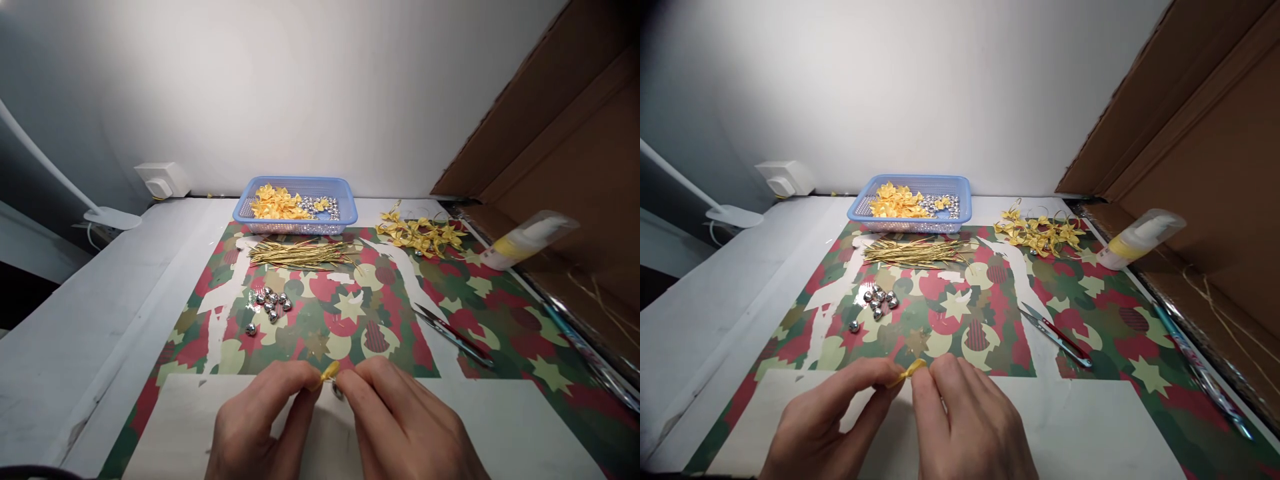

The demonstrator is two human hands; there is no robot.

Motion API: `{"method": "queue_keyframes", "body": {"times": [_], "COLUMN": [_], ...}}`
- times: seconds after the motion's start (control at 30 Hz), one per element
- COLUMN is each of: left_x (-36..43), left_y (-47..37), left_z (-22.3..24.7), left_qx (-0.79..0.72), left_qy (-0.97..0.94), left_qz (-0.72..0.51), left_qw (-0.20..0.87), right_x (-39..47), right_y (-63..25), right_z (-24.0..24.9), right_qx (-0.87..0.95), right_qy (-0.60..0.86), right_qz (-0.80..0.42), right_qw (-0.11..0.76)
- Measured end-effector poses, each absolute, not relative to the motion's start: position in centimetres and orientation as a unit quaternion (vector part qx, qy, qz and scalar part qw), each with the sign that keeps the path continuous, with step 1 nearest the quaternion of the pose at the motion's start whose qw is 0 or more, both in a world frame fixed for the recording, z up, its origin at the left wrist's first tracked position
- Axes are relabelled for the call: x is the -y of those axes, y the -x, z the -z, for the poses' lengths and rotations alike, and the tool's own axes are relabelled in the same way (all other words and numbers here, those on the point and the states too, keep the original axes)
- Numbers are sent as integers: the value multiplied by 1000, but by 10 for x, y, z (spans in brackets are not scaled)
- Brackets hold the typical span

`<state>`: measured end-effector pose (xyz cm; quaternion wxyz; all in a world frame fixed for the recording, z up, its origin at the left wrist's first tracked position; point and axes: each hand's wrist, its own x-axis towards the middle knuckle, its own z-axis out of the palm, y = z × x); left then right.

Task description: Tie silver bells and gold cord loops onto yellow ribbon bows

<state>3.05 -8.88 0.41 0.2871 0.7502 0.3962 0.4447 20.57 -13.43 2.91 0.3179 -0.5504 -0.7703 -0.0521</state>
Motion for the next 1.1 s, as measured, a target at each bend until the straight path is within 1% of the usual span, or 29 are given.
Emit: {"method": "queue_keyframes", "body": {"times": [0.1, 0.17, 0.33, 0.53, 0.77, 0.97, 1.1], "left_x": [84, 82, 83, 84, 83, 81, 81], "left_y": [-24, -22, -22, -20, -21, -20, -18], "left_z": [0, 1, 2, 2, 3, 5, 7], "left_qx": [-330, -320, -323, -318, -315, -258, -239], "left_qy": [-813, -824, -823, -827, -830, -838, -842], "left_qz": [-417, -412, -408, -405, -403, -421, -430], "left_qw": [238, 222, 226, 226, 224, 231, 222], "right_x": [135, 135, 133, 134, 135, 133, 136], "right_y": [-206, -207, -211, -208, -207, -211, -206], "right_z": [-28, -27, -27, -29, -28, -23, -23], "right_qx": [769, 770, 778, 772, 771, 783, 771], "right_qy": [554, 554, 533, 553, 555, 530, 552], "right_qz": [43, 46, 70, 50, 45, 48, 57], "right_qw": [316, 313, 326, 309, 308, 322, 312]}}
